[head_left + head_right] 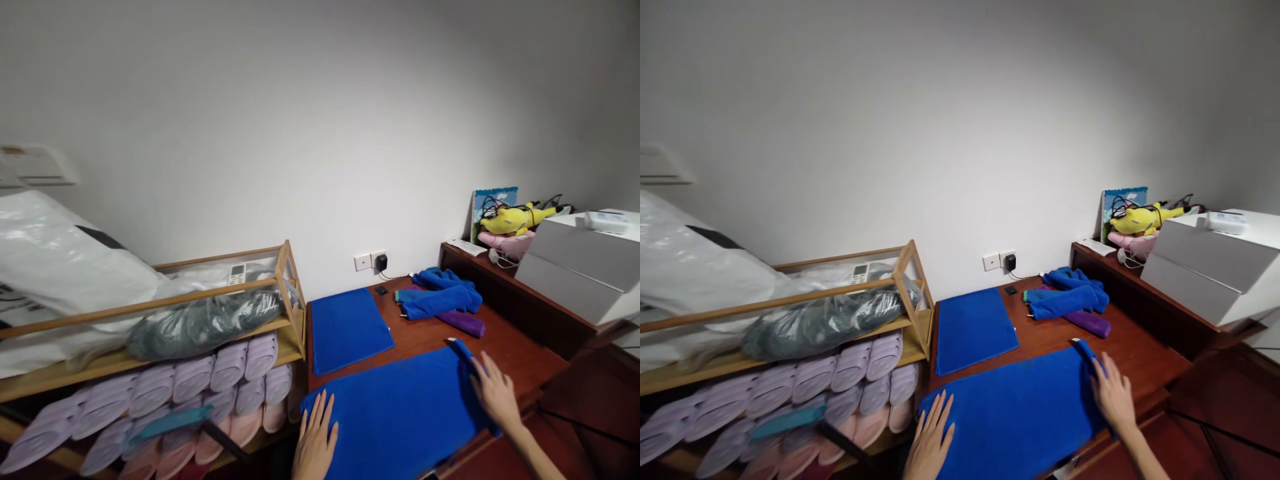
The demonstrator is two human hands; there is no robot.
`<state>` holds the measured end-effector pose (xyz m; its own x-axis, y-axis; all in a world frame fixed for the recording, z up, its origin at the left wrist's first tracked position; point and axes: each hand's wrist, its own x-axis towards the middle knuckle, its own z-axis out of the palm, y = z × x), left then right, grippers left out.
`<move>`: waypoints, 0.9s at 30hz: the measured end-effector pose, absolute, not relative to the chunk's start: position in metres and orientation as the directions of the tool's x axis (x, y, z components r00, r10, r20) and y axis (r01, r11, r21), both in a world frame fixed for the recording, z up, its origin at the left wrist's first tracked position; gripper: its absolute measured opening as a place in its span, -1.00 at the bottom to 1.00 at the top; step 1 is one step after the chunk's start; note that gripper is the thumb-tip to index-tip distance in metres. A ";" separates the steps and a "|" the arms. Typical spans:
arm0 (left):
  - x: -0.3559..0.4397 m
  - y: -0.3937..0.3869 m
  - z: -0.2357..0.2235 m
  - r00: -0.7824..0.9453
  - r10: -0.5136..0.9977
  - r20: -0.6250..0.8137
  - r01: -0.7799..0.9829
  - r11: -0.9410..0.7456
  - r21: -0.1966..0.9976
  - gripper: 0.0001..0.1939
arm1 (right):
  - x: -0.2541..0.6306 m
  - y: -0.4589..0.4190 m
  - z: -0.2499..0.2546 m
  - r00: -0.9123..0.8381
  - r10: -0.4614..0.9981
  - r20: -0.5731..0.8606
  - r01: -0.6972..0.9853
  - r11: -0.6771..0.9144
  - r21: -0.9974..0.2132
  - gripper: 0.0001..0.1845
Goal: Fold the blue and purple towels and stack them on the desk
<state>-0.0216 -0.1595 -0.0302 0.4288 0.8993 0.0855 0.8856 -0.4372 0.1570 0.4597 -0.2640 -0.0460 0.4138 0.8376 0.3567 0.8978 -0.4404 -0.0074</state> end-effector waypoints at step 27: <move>0.010 -0.174 -0.017 0.422 0.906 0.047 0.894 -0.424 0.147 -0.43 | 0.519 -0.262 -0.072 0.361 0.930 0.067 0.931 -0.363 0.023 -0.42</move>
